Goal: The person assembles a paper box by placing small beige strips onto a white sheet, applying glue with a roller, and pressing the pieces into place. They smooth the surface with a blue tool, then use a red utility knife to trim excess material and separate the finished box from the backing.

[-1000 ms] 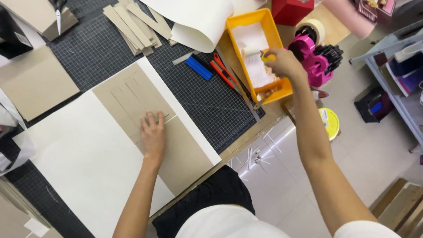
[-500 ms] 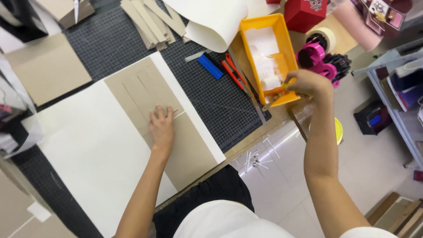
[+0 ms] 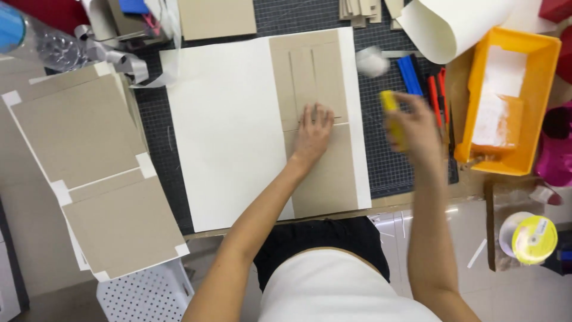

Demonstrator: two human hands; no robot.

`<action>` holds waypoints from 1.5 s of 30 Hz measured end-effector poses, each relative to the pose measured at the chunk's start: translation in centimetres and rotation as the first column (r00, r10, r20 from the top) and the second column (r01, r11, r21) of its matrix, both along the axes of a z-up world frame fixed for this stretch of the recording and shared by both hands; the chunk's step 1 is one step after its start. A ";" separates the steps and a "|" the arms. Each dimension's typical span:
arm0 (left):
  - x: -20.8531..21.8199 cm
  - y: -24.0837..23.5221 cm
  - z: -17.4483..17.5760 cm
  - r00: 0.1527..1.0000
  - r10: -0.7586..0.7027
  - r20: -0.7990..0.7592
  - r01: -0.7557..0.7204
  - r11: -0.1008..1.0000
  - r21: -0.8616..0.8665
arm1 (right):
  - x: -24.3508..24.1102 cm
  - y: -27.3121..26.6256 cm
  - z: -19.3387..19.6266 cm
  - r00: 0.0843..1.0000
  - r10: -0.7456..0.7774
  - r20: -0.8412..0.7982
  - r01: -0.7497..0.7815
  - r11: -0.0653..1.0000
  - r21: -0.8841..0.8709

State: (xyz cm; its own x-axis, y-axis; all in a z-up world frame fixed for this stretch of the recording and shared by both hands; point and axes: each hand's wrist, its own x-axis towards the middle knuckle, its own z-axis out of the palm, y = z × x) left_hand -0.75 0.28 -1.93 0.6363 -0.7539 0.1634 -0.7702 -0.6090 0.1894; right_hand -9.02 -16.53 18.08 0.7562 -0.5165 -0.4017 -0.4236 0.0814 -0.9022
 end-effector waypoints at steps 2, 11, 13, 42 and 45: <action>0.1 0.2 -1.5 0.999 -0.012 0.036 0.011 1.000 0.027 | 2.8 3.2 -2.3 0.989 0.075 -0.127 -0.098 0.976 -0.194; -0.9 -0.2 -2.6 0.971 -0.037 0.237 0.024 0.998 0.061 | 8.6 7.8 -5.4 0.830 0.205 -0.519 -0.519 0.626 -0.582; -0.9 -0.3 -2.4 0.969 -0.044 0.242 0.023 0.996 0.090 | 11.2 7.6 -6.3 0.843 0.224 -0.489 -0.513 0.608 -0.606; -0.5 -0.5 -1.2 0.993 -0.110 0.041 0.094 0.955 0.280 | 17.0 10.0 -5.1 0.834 0.258 -0.488 -0.539 0.571 -0.618; -0.2 0.7 -0.2 0.983 -0.088 -0.164 0.118 0.975 0.188 | 15.1 10.5 -6.1 0.804 0.239 -0.545 -0.565 0.595 -0.572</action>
